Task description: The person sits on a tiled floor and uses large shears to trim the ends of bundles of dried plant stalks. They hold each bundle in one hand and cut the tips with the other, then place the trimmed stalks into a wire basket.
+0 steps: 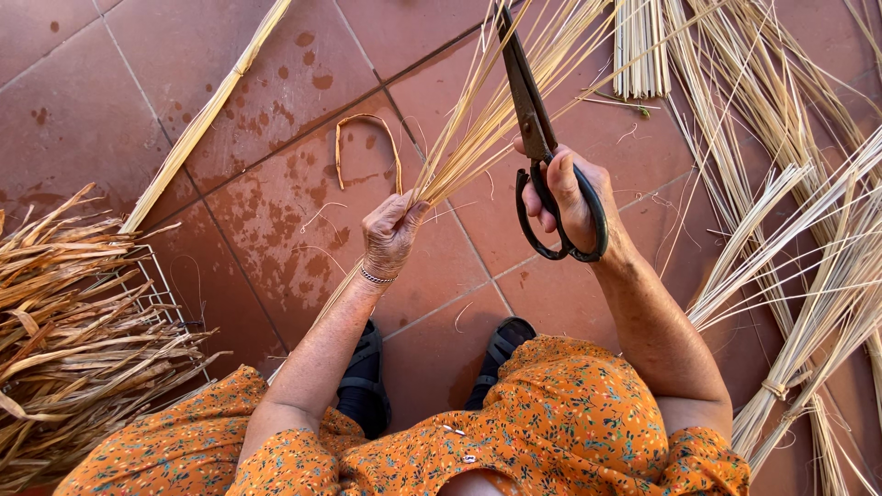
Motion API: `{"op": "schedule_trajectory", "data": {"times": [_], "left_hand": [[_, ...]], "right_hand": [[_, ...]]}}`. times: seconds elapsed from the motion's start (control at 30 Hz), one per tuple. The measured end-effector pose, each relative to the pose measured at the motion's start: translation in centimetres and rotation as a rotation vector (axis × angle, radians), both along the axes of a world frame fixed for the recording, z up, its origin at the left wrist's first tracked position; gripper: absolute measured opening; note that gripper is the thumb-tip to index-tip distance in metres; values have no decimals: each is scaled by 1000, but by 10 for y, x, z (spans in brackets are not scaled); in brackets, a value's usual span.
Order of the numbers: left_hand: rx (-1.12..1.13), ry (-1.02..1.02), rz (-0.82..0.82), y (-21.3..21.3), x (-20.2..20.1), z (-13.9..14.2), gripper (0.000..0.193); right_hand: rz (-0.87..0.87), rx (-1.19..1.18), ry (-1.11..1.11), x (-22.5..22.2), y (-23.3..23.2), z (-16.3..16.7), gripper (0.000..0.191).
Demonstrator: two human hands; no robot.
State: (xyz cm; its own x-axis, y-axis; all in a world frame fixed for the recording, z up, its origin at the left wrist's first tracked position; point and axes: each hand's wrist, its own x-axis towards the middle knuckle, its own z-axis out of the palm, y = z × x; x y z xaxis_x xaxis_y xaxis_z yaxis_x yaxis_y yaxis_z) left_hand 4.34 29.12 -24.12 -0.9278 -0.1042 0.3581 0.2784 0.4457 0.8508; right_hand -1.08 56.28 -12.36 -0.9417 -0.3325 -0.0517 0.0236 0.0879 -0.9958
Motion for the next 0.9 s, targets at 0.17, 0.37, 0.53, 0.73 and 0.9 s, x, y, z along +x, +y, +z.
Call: {"op": "schedule_trajectory", "data": {"times": [0.17, 0.37, 0.53, 0.73, 0.9], "left_hand": [[-6, -12, -2, 1, 1, 0, 21], [41, -27, -4, -3, 1, -5, 21], [271, -257, -1, -6, -3, -12, 22], [470, -258, -169, -17, -13, -13, 43], [649, -481, -121, -24, -17, -12, 22]], "right_hand": [[6, -25, 9, -5, 2, 2, 79], [-21, 85, 12, -4, 0, 1, 69], [-76, 32, 69, 7, 2, 1, 73], [-177, -136, 152, 29, 11, 0, 77], [-237, -178, 133, 38, 13, -8, 77]]}}
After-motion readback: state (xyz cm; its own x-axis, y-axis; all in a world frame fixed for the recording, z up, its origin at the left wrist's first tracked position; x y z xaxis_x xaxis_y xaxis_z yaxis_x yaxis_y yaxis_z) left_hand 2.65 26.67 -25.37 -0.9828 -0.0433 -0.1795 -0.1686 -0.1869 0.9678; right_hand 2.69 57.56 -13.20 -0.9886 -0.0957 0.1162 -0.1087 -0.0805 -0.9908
